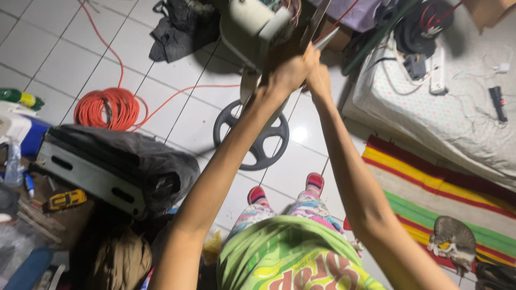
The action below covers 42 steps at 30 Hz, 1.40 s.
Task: The person removes a tangled wire from a standing fan, retrieves a screwdriver, and uses it to loosen screws on the fan's motor housing. They then remove the fan blades and wipe the motor housing with a cloth.
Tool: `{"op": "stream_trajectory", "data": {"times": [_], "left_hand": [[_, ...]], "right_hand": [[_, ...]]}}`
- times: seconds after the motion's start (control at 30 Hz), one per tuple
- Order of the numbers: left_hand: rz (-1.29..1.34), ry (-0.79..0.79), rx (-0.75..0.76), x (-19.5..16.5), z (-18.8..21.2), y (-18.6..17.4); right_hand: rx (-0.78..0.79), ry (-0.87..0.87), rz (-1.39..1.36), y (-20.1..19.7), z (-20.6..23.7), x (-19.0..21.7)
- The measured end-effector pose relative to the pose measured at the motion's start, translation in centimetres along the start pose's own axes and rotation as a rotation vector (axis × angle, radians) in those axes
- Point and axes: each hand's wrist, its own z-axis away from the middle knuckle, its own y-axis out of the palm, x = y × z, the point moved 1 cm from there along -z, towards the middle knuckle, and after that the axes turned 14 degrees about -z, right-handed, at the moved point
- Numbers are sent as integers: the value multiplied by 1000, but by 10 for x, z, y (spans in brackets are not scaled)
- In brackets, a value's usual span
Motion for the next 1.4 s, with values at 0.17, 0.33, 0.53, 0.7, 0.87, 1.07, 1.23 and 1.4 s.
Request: {"op": "stream_trajectory", "data": {"times": [0.17, 0.33, 0.53, 0.7, 0.87, 1.07, 1.23, 1.4], "left_hand": [[20, -114, 249, -4, 15, -27], [-57, 285, 65, -14, 28, -58], [258, -191, 135, -59, 70, -111], [299, -300, -4, -100, 93, -116], [270, -214, -117, -143, 127, -89], [376, -184, 203, -175, 111, -23], [305, -325, 406, -177, 86, 35], [285, -444, 506, -180, 78, 107]], "right_hand": [[206, 284, -137, -22, 8, -8], [209, 147, -207, -52, 7, -28], [190, 119, -119, -105, 36, -80], [141, 301, -253, -147, 74, -116], [27, 349, -327, -193, 103, -137], [-58, 455, -445, -230, 103, -146], [45, 391, -543, -246, 72, -133], [159, 247, -502, -278, 41, -127]]}}
